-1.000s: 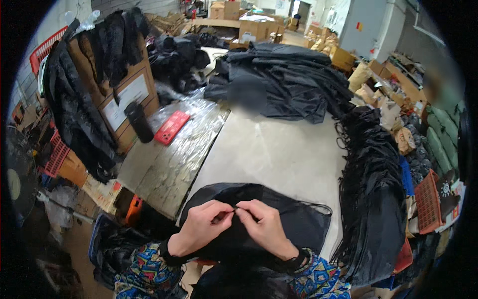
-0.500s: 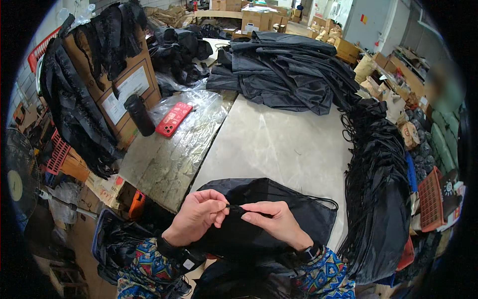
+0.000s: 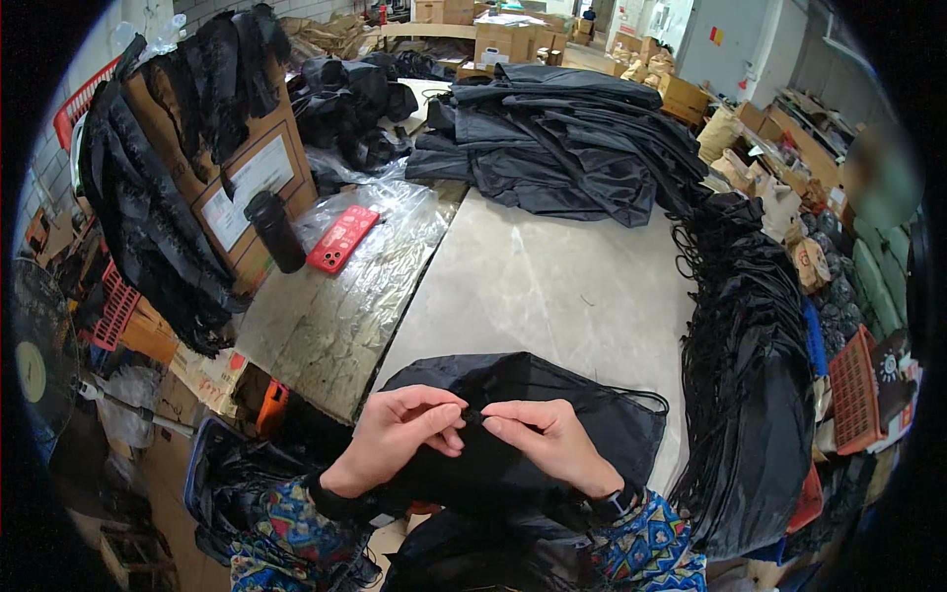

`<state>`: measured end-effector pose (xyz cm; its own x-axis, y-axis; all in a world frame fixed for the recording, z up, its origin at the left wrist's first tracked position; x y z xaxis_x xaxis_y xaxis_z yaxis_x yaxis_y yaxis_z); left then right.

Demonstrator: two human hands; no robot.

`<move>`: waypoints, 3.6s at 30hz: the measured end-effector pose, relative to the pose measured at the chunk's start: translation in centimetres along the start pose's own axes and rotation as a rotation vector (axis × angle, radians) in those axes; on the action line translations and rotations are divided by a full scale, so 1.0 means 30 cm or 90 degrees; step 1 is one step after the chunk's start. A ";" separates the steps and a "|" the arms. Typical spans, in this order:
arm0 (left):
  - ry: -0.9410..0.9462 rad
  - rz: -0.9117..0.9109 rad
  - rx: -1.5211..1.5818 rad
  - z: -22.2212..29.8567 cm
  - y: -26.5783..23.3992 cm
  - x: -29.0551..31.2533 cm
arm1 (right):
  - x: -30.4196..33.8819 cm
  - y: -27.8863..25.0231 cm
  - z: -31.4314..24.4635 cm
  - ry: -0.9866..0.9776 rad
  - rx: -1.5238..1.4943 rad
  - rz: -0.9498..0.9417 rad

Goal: Folding black drawstring bags on a work table.

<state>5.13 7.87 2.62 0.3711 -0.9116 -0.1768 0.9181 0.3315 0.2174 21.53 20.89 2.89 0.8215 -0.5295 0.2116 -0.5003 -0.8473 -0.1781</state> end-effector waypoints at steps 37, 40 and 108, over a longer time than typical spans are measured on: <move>0.289 -0.236 -0.393 -0.120 -0.046 -0.047 | -0.061 -0.089 0.045 -0.154 0.452 0.019; 0.175 -0.203 -0.260 -0.113 -0.041 -0.029 | -0.050 -0.087 0.006 -0.108 0.391 0.011; 0.156 0.018 -0.905 -0.310 -0.221 -0.300 | -0.179 -0.404 0.299 -0.181 0.711 0.325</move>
<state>-3.00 16.15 -6.16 0.2710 -0.8856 -0.3771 0.2154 0.4376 -0.8730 25.64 34.37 -4.72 0.7020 -0.6410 -0.3104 -0.3883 0.0209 -0.9213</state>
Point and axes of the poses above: each hand's wrist, its own x-axis away from the middle knuckle, its own y-axis out of the palm, z = x × y, the point moved 1 cm from there along -x, towards the middle knuckle, and after that the axes turned 14 degrees about y, right-handed, at the moved point
